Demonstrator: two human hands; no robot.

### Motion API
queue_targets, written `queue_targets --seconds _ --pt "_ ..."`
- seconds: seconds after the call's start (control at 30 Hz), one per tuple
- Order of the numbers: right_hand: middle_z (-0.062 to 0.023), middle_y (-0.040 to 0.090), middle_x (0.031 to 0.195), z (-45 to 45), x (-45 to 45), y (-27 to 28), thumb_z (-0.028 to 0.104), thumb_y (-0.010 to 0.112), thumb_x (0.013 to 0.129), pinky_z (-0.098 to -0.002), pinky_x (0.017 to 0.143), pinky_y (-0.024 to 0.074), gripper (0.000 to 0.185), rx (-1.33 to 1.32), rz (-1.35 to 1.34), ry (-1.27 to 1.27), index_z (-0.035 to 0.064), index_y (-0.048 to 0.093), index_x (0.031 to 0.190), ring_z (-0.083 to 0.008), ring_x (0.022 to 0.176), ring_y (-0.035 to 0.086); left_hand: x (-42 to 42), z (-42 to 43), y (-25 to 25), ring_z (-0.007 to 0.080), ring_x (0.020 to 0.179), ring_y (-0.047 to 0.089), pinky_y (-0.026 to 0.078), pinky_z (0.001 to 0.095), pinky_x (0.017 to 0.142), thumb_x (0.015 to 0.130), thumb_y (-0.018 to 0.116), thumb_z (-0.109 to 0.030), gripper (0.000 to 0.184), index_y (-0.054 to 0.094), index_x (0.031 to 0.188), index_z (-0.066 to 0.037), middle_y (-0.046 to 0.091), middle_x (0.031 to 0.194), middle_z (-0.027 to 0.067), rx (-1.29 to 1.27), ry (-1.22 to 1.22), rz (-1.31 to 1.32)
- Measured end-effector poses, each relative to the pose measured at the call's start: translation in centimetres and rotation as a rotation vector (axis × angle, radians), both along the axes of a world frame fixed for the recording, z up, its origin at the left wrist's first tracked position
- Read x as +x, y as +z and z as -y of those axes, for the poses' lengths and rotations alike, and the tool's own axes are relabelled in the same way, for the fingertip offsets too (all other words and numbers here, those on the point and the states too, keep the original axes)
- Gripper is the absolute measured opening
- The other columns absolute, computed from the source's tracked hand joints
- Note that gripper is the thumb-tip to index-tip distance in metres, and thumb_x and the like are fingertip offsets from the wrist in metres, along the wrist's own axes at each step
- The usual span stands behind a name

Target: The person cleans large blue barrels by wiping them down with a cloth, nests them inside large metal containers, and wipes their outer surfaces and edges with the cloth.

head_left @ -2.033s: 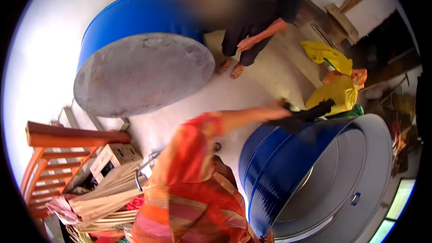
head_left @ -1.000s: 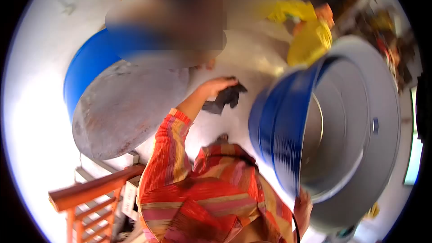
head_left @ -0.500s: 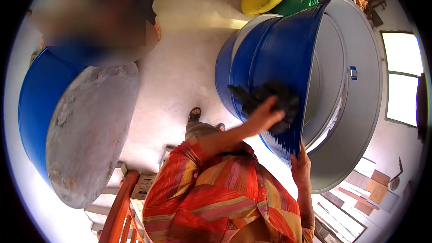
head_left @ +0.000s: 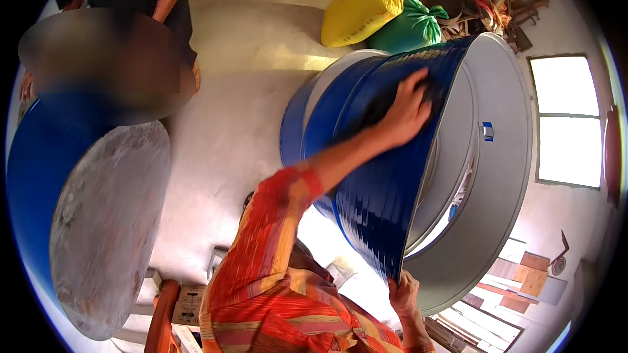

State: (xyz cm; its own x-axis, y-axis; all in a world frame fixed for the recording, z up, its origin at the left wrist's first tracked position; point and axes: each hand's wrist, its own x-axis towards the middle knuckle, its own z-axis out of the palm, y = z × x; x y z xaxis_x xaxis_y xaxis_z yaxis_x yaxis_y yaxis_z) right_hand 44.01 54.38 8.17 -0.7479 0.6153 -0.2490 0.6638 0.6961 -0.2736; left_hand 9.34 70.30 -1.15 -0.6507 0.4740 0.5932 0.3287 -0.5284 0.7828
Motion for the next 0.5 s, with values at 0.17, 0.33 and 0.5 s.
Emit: queue_targets --seconds 0.17,0.33,0.5 --pt "-0.0146 0.055 0.068 -0.6 0.1 0.3 0.012 0.059 0.082 -0.0413 0.054 0.0436 0.010 -0.002 0.026 0.024 0.0026 0.055 0.082 -0.0358 0.062 0.055 -7.8 -11.3 3.4 0.0413 0.105 0.048 0.041 0.0424 0.092 0.081 0.051 -0.013 0.028 0.056 0.104 0.003 0.053 0.116 0.0235 -0.240 -0.166 -0.005" --pt "-0.0143 0.060 0.076 -0.2 1.6 -0.1 0.016 0.065 0.079 -0.0387 0.056 0.0459 0.038 -0.025 0.084 0.086 -0.0019 0.056 0.111 -0.0314 0.064 0.058 -3.9 -3.2 2.9 0.0417 0.092 0.053 0.044 0.0452 0.078 0.082 0.052 -0.013 0.025 0.051 0.102 0.002 0.054 0.100 0.0234 -0.189 -0.015 -0.058" --pt "-0.0156 0.062 0.081 -0.7 2.2 -0.1 0.015 0.067 0.077 -0.0386 0.058 0.0473 0.041 0.006 0.088 0.091 -0.0025 0.056 0.112 -0.0325 0.069 0.060 5.2 13.6 0.7 0.0297 0.091 0.055 0.050 0.0396 0.066 0.079 0.062 -0.014 0.028 0.054 0.102 -0.002 0.051 0.100 0.0147 -0.281 -0.114 -0.251"
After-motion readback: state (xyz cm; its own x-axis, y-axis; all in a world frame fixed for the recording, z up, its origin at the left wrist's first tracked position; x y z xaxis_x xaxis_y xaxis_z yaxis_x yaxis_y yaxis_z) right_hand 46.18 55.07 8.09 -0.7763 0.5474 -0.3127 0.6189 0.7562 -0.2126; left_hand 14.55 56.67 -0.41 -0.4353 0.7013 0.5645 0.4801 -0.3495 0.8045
